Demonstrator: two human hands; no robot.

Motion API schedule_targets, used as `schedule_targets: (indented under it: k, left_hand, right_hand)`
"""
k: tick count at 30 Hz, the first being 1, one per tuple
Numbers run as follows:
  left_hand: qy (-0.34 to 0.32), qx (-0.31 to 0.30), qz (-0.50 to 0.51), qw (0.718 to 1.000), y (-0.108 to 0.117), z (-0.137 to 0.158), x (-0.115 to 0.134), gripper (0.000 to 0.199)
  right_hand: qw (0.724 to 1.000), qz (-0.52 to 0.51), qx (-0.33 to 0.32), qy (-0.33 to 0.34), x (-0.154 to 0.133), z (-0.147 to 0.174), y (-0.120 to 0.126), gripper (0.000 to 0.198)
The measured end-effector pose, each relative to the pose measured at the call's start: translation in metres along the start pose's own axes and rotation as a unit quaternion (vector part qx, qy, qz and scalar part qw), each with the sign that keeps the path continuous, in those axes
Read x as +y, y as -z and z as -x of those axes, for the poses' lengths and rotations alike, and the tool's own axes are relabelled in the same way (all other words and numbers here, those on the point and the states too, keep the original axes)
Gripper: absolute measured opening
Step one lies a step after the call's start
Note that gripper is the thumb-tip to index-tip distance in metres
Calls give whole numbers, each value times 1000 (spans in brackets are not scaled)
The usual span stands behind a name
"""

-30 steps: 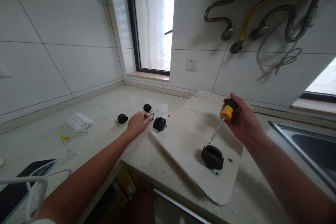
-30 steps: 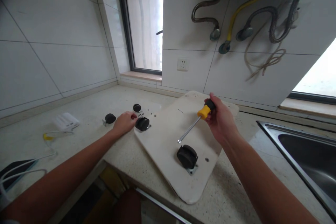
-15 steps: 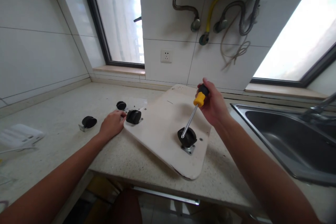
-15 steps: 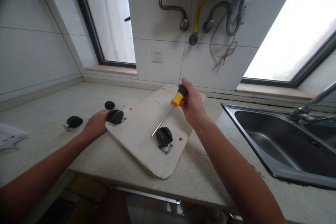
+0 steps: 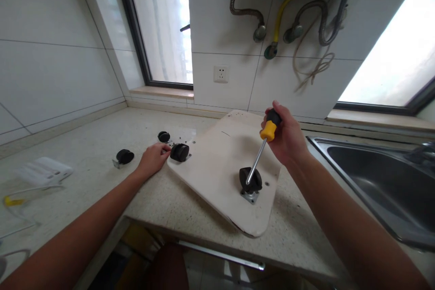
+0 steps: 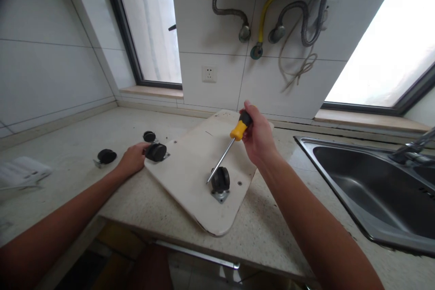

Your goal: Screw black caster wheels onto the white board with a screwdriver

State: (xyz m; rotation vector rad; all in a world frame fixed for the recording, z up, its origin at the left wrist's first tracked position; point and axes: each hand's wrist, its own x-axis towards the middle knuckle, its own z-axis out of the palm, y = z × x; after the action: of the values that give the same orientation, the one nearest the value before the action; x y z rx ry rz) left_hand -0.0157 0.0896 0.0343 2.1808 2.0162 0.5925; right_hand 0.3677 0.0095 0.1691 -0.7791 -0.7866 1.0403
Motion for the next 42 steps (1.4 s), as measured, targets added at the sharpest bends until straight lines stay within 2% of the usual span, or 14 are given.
schedule_targets:
  k: [5,10,24,28,33,35,39,40,42]
  left_hand:
    - [26,-22,-2,999,7,-2,-6,18]
    - [34,-54,-8,998,12,-3,-9,28]
    - [37,-67,-7,997,10,-1,-3,32]
    - [39,-42,18,998,13,-3,-4,32]
    - [23,32,115,993,38,-7,5,10]
    - [-1,61,183,981,52,-6,16,15]
    - [-62,102,320,940,77,10,50,42]
    - [-80,105,364,922,82,17,59,45]
    - [-120,90,487,860,90,31,78,44]
  right_hand:
    - [1000,4,-7,1,1,0,1,57]
    - [1000,2,-2,2,1,1,-1,59]
    - [1000,3,2,16,-2,0,-2,61]
    - [999,5,-11,46,-4,5,-6,67]
    - [995,11,-63,79,-8,17,-12,62]
    - [992,12,-79,93,-10,22,-13,59]
    - [986,9,-109,128,-12,31,-15,49]
    - [984,9,-115,138,-13,33,-15,46]
    - [980,11,-123,156,-14,35,-16,42]
